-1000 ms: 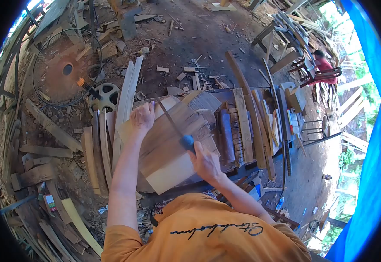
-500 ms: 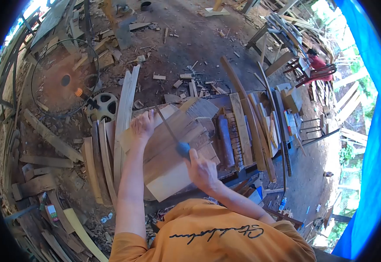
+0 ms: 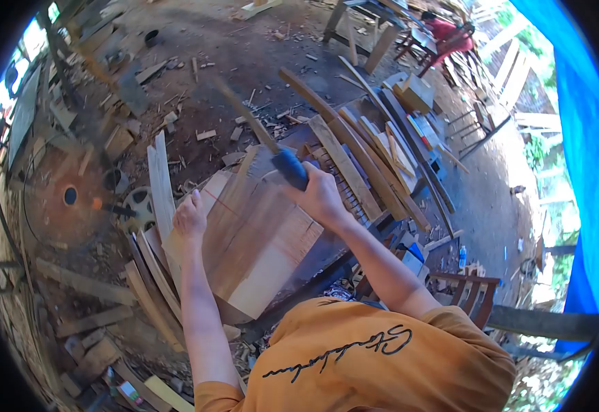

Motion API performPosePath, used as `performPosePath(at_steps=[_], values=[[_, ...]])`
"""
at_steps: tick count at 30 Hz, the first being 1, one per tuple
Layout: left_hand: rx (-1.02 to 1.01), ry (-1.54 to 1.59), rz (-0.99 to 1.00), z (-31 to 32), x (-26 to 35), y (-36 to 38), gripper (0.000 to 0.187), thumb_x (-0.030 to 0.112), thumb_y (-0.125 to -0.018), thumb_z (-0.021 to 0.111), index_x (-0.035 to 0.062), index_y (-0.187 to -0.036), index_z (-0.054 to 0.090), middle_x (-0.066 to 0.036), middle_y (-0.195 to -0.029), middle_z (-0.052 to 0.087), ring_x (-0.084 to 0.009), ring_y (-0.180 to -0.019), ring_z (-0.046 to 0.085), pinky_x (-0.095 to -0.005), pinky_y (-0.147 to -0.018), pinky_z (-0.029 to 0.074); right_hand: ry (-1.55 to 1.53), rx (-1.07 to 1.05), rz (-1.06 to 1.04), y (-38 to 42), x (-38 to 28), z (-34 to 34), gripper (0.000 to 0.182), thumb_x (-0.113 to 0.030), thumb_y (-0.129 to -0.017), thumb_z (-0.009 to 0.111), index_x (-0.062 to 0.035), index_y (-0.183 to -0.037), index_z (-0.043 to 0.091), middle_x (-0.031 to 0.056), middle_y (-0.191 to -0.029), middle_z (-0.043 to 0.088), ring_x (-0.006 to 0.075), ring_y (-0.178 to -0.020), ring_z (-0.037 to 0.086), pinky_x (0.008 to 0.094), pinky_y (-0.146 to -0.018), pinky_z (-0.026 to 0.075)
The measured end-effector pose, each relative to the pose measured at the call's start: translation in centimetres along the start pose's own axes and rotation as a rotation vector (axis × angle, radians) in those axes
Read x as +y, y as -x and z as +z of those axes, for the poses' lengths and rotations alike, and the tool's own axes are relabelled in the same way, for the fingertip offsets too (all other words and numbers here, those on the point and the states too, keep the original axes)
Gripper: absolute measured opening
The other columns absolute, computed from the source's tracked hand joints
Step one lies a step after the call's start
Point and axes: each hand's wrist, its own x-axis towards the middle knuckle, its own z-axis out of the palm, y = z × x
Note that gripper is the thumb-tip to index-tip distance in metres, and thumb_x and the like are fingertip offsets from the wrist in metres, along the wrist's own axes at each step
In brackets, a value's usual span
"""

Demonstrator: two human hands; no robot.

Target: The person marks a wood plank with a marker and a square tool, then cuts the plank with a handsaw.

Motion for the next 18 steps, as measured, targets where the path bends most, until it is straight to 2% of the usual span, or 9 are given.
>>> performPosePath(at_steps=[1,2,4,7,9,10,13,17,18], values=[[-0.002,0.001,0.027,-0.3,0.0,-0.1,0.053,0.047,-0.098,0.035,0.0052,-0.085,0.066,-0.021,-0.088,0.068,-0.0394,-0.087,0.064,-0.0496,-0.076,0.047,-0.084,-0.042,0.143,-0.7,3.4,0.7,0.042,-0.024,-0.074,0.078,-0.0039,-0.106,0.060,0.0127,-0.080,0.066,0.0275,-0.071,0.064,0.0371,-0.072,0.050],[-0.061,0.026,0.013,-0.7,0.1,-0.2,0.054,0.049,-0.097,0.037,0.0049,-0.085,0.066,-0.021,-0.088,0.067,-0.0400,-0.087,0.064,-0.0499,-0.077,0.047,-0.088,-0.016,0.153,-0.8,5.8,1.3,0.042,-0.024,-0.074,0.078,-0.0039,-0.106,0.060,0.0127,-0.080,0.066,0.0275,-0.071,0.064,0.0371,-0.072,0.050],[-0.130,0.049,0.026,-0.9,-0.3,-0.5,0.056,0.052,-0.096,0.038,0.0046,-0.085,0.066,-0.022,-0.088,0.067,-0.0407,-0.088,0.063,-0.0501,-0.077,0.047,-0.423,-0.064,0.447,-0.8,9.9,2.0,0.050,-0.026,-0.072,0.080,-0.0052,-0.114,0.060,0.0053,-0.085,0.066,0.0213,-0.077,0.063,0.0343,-0.077,0.050],[-0.263,0.075,0.058,-1.5,-0.7,-1.1,0.061,0.058,-0.092,0.043,0.0017,-0.087,0.065,-0.024,-0.087,0.066,-0.0422,-0.090,0.062,-0.0485,-0.076,0.046,-0.546,-0.062,0.307,-0.6,13.6,4.9,0.045,-0.024,-0.073,0.080,-0.0070,-0.111,0.062,0.0057,-0.094,0.065,0.0178,-0.086,0.060,0.0329,-0.080,0.048],[-0.360,0.068,0.060,-2.5,-0.6,-1.4,0.064,0.061,-0.091,0.044,0.0001,-0.088,0.064,-0.025,-0.085,0.065,-0.0428,-0.089,0.062,-0.0469,-0.075,0.045,-0.709,-0.110,0.304,-0.9,14.1,6.7,0.048,-0.026,-0.075,0.081,-0.0071,-0.114,0.060,0.0048,-0.102,0.063,0.0145,-0.093,0.056,0.0318,-0.083,0.045],[-0.426,0.034,0.052,-2.6,-1.1,-1.9,0.066,0.062,-0.091,0.044,-0.0005,-0.088,0.064,-0.025,-0.084,0.064,-0.0430,-0.087,0.061,-0.0460,-0.074,0.045,-0.776,-0.139,0.343,-1.2,13.5,6.7,0.054,-0.026,-0.075,0.080,-0.0066,-0.120,0.056,0.0055,-0.110,0.060,0.0154,-0.101,0.053,0.0317,-0.090,0.042],[-0.421,0.042,0.112,-1.7,-2.2,-2.0,0.069,0.064,-0.091,0.043,-0.0015,-0.085,0.063,-0.024,-0.079,0.062,-0.0429,-0.081,0.060,-0.0460,-0.073,0.044,-0.946,-0.185,0.356,-2.4,13.4,7.6,0.067,-0.027,-0.076,0.080,-0.0062,-0.131,0.048,0.0061,-0.124,0.054,0.0176,-0.115,0.047,0.0322,-0.101,0.035],[-0.285,0.006,0.092,-2.7,-1.2,-1.2,0.070,0.065,-0.091,0.043,-0.0020,-0.082,0.062,-0.022,-0.074,0.061,-0.0404,-0.074,0.057,-0.0448,-0.069,0.043,-0.878,-0.131,0.322,-3.4,14.6,9.2,0.073,-0.026,-0.073,0.082,-0.0052,-0.132,0.045,0.0083,-0.125,0.052,0.0196,-0.117,0.045,0.0331,-0.103,0.033],[-0.272,-0.005,0.066,-3.4,-0.5,-0.8,0.070,0.065,-0.091,0.043,-0.0019,-0.081,0.062,-0.021,-0.073,0.061,-0.0391,-0.072,0.057,-0.0447,-0.069,0.043,-0.893,-0.095,0.324,-3.7,14.9,9.7,0.080,-0.028,-0.065,0.086,-0.0074,-0.131,0.045,0.0093,-0.118,0.055,0.0226,-0.112,0.050,0.0346,-0.097,0.039]])
